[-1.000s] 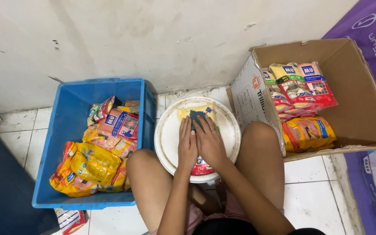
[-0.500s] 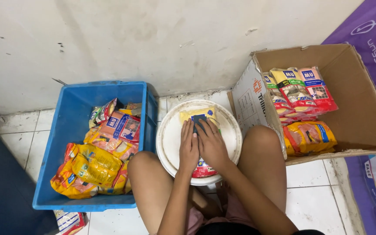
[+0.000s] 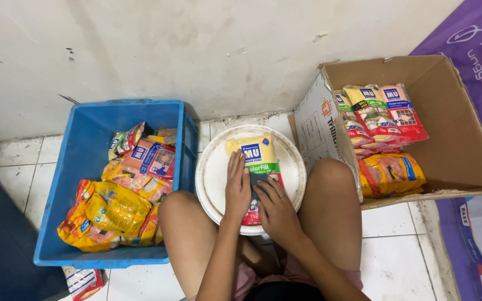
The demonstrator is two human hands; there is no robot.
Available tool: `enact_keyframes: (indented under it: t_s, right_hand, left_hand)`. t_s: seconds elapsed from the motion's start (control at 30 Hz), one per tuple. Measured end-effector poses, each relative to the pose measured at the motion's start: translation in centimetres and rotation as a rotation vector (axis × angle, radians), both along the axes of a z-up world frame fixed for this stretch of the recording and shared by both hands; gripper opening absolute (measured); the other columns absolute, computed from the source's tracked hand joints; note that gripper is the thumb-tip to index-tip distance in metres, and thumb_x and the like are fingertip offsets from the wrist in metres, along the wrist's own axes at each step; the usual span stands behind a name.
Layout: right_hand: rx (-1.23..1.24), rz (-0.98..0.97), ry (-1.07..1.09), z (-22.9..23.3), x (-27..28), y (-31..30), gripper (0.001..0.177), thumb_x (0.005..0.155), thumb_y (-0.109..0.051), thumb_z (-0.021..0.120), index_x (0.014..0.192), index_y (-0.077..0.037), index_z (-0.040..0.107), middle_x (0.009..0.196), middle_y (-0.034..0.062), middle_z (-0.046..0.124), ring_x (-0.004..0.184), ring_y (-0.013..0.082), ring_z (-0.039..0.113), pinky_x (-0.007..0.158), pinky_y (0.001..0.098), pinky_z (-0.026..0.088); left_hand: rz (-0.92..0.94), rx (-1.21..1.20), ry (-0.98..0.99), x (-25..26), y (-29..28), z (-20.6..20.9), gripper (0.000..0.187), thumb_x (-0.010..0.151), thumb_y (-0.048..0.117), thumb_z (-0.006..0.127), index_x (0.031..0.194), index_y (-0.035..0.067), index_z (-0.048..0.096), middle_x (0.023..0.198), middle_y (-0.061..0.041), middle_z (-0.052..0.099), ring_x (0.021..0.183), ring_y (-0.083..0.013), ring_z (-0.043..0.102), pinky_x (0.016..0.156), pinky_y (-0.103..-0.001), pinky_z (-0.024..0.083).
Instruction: Cleaning a plastic package using a sponge and water over a bucket
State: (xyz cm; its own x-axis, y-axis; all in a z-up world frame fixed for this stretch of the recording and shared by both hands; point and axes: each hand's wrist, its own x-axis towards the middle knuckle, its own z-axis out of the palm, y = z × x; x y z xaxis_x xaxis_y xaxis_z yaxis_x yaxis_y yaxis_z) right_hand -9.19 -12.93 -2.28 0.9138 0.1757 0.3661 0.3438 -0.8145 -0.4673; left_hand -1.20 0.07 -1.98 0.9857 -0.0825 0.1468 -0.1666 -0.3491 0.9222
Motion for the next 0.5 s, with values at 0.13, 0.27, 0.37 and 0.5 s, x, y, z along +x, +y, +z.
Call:
enact_keyframes:
  t_s: [0.13,0.27,0.37,0.5]
  right_hand:
    - [0.020,0.019,-0.006,-1.0,1.6,-0.4,0.038,0.104,-0.014,0.059,0.140,-0.007,0.068,0.145,0.0129,0.064,0.150,0.0378,0.049,0.128,0.0491,0.035]
    - [-0.009,-0.031,-0.028,-0.9,6.6,0.3,0.034,0.105,-0.012,0.057,0.136,-0.006,0.068,0.159,0.0186,0.051,0.157,0.0438,0.037,0.129,0.0546,0.031]
    - [-0.016,-0.046,-0.089,-2.0,9.8,1.0,0.029,0.102,-0.011,0.059,0.129,-0.005,0.068,0.157,0.0223,0.050,0.155,0.0461,0.039,0.129,0.0559,0.032]
    - [-0.010,0.008,-0.093,-3.3,10.3,0.9,0.031,0.100,-0.013,0.061,0.131,-0.011,0.064,0.142,0.0130,0.061,0.148,0.0336,0.052,0.131,0.0477,0.032]
  left_hand:
    - [0.006,0.016,-0.004,-0.1,-0.1,0.2,0.047,0.116,0.015,0.041,0.161,0.001,0.048,0.174,-0.019,0.038,0.165,-0.0344,0.025,0.137,-0.047,0.013]
    - [0.004,0.027,-0.014,-0.1,-0.2,-0.1,0.047,0.116,0.016,0.044,0.162,0.005,0.049,0.175,-0.018,0.037,0.165,-0.0350,0.024,0.137,-0.048,0.015]
    - [0.018,-0.021,-0.026,0.4,0.0,-1.3,0.047,0.117,0.015,0.043,0.162,0.006,0.049,0.173,-0.018,0.040,0.164,-0.0351,0.027,0.136,-0.049,0.018]
    - [0.032,-0.079,-0.009,0.3,0.0,-1.8,0.048,0.117,0.015,0.039,0.163,0.003,0.046,0.171,-0.021,0.042,0.163,-0.0367,0.029,0.136,-0.050,0.018]
